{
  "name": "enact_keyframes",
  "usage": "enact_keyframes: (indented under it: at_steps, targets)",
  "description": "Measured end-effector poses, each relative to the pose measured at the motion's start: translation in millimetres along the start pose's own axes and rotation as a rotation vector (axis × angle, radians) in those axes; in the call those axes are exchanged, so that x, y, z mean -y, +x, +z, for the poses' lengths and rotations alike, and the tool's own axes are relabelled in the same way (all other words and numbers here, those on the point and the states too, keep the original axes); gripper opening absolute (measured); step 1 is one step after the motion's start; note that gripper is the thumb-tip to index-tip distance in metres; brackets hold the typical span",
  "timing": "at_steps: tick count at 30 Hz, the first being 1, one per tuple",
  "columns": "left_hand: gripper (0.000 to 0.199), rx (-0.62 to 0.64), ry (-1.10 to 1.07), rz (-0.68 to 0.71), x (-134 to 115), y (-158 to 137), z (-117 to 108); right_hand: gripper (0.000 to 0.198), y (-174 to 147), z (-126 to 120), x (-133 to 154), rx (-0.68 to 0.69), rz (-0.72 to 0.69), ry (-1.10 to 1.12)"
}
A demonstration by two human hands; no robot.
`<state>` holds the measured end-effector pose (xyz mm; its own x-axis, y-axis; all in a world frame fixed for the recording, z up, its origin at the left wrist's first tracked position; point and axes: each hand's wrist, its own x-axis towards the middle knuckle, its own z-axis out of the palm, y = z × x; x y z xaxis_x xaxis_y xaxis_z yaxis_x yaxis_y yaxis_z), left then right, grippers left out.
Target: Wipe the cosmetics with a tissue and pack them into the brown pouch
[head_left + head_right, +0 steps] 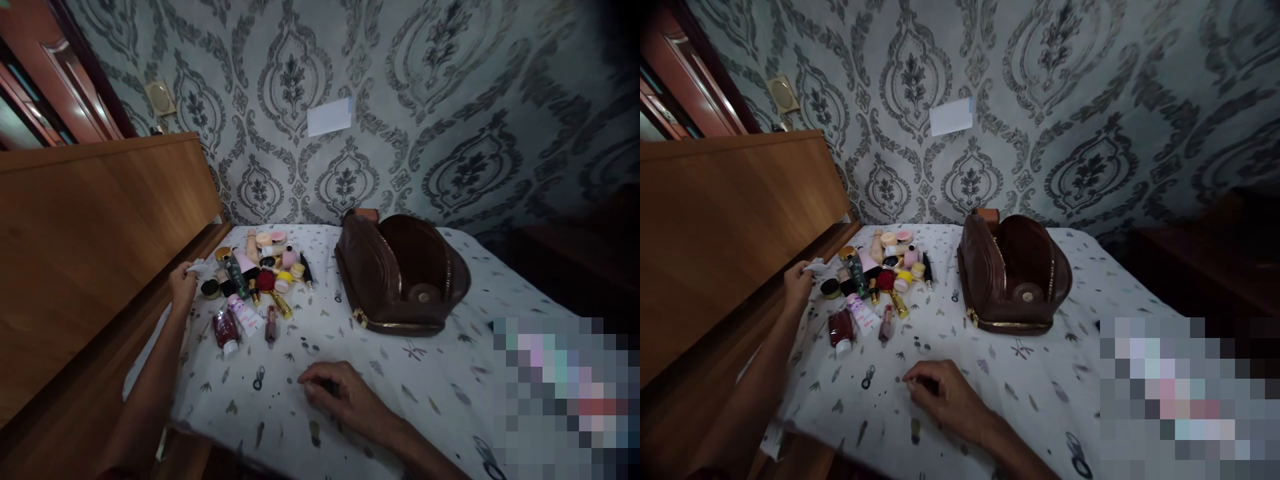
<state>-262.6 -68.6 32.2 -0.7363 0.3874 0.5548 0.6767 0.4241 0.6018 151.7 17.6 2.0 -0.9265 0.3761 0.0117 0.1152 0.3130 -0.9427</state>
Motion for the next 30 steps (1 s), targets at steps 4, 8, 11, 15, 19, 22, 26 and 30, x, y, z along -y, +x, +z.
enact_keyframes:
  at_steps: [4, 8, 11, 15, 19, 22, 26, 30]
  targets:
    - [0.030, 0.090, 0.106, 0.069, 1, 7, 11, 0.027, 0, 1, -2, -0.012, 0.018, -0.006]
    - [0.038, 0.197, 0.230, 0.169, -3, 4, 24, 0.028, 0, 1, -3, -0.014, 0.009, -0.005]
    - [0.037, 0.303, 0.325, 0.222, -5, 0, 32, 0.028, 0, 0, -3, -0.027, 0.015, -0.018]
    - [0.040, 0.392, 0.445, 0.258, -8, -1, 34, 0.025, 0, 0, -2, -0.031, 0.025, -0.035]
    - [0.033, 0.448, 0.536, 0.294, -19, 3, 29, 0.025, 0, 1, -3, -0.039, 0.043, -0.038]
    - [0.029, 0.441, 0.589, 0.307, -36, 12, 28, 0.025, 0, 2, -2, -0.046, 0.041, -0.028]
    - [0.036, 0.385, 0.573, 0.382, -69, 33, 43, 0.025, -2, 1, 2, -0.037, 0.060, -0.014]
    - [0.036, 0.389, 0.488, 0.496, -108, 61, 92, 0.024, 0, -1, -3, -0.079, 0.080, -0.029]
